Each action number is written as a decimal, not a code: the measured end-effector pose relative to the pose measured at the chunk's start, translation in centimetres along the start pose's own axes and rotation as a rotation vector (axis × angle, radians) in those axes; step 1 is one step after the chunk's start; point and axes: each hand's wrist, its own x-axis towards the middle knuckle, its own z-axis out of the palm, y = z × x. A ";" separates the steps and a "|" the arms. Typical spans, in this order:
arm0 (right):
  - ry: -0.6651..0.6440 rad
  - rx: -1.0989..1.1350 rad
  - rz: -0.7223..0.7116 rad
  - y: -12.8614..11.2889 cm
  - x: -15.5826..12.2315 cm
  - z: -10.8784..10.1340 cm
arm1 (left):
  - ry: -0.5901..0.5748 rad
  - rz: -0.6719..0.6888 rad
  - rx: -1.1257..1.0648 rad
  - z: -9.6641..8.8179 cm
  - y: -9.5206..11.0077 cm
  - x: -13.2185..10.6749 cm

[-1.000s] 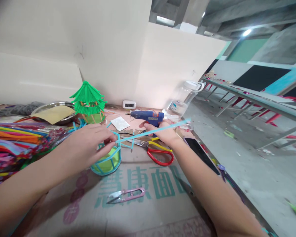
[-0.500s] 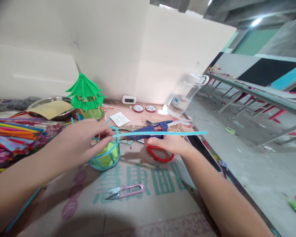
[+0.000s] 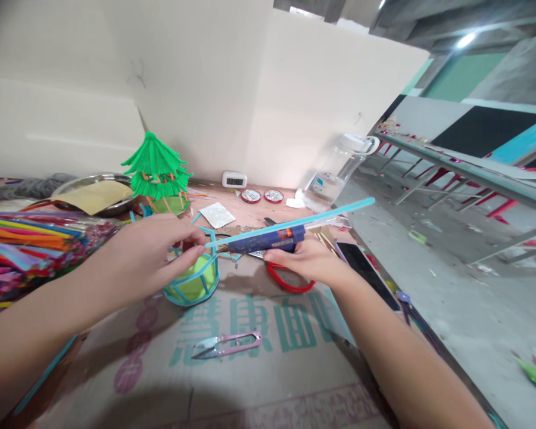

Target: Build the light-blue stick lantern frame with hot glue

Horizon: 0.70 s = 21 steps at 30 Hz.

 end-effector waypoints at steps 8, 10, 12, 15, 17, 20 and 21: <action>-0.011 -0.075 -0.047 0.0 -0.1 -0.1 | 0.005 0.004 -0.006 0.1 0.0 0.0; -0.022 -0.099 -0.023 -0.2 -0.1 -0.1 | 0.007 0.003 -0.002 0.1 0.0 -0.1; -0.051 -0.122 0.011 -0.5 -0.2 -0.2 | 0.004 -0.001 -0.002 0.1 0.0 -0.1; -0.070 -0.139 -0.007 -0.7 -0.2 -0.2 | -0.008 -0.005 -0.008 0.0 0.0 0.0; -0.048 -0.154 -0.015 -0.6 -0.3 -0.1 | -0.012 -0.004 -0.010 0.0 0.1 0.0; -0.033 -0.184 0.028 -0.2 -0.3 -0.1 | -0.012 -0.005 -0.005 0.0 0.1 0.0; -0.037 -0.192 0.042 -0.1 -0.3 -0.1 | -0.013 -0.004 -0.004 0.0 0.0 0.0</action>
